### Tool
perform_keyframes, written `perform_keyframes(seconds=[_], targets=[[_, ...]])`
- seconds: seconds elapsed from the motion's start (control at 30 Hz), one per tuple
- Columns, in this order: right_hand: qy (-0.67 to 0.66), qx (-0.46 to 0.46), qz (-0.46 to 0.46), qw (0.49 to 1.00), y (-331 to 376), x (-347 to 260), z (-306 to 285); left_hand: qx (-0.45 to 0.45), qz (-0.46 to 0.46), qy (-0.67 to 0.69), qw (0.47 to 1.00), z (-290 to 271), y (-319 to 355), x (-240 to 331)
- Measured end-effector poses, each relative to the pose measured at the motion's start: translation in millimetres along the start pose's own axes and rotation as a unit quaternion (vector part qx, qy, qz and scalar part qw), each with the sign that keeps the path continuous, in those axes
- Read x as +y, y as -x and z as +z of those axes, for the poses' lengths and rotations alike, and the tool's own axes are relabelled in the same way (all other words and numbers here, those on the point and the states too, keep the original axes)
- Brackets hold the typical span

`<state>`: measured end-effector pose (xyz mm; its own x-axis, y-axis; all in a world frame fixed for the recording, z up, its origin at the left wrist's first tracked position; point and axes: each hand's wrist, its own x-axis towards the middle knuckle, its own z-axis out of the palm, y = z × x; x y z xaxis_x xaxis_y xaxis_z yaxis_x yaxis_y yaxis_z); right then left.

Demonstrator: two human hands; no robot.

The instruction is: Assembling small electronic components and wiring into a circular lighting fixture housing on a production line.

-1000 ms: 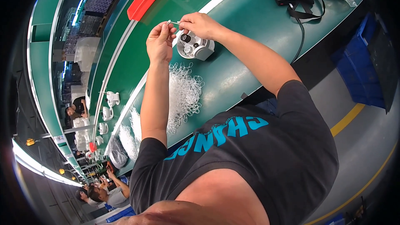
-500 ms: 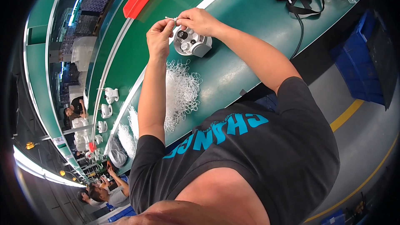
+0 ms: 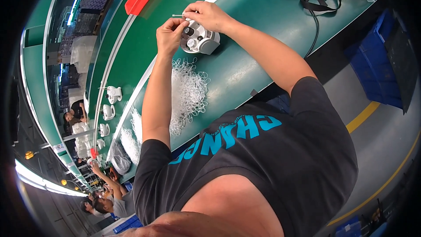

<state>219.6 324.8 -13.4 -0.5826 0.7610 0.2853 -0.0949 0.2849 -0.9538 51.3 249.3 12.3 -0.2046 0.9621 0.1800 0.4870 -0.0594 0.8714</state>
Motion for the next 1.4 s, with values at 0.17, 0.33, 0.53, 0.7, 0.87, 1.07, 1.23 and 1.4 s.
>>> perform_keyframes(seconds=[0.17,0.33,0.53,0.7,0.87,1.07,1.23,1.4], targets=[[-0.134,0.085,0.03,0.987,-4,12,-1,-0.061,0.124,-0.159,0.978,3,-2,-6],[-0.218,0.081,0.088,0.969,-8,19,-15,-0.055,0.215,-0.253,0.942,3,-4,-2],[0.186,-0.016,-0.014,0.982,3,6,-15,-0.011,0.168,-0.25,0.954,4,7,-11],[0.26,-0.052,-0.051,0.963,3,7,-11,0.011,0.166,-0.243,0.956,3,9,-10],[0.38,-0.046,-0.094,0.919,0,1,-10,0.057,0.209,-0.297,0.93,3,7,-5],[0.119,0.048,-0.086,0.988,-4,19,-9,0.063,0.101,-0.274,0.954,-12,6,-18],[0.092,0.289,-0.004,0.953,-33,65,-30,-0.185,-0.257,-0.005,0.949,-33,-5,-19],[0.163,0.267,-0.02,0.949,-31,72,-30,-0.133,-0.258,0.101,0.952,-43,-36,-10]])
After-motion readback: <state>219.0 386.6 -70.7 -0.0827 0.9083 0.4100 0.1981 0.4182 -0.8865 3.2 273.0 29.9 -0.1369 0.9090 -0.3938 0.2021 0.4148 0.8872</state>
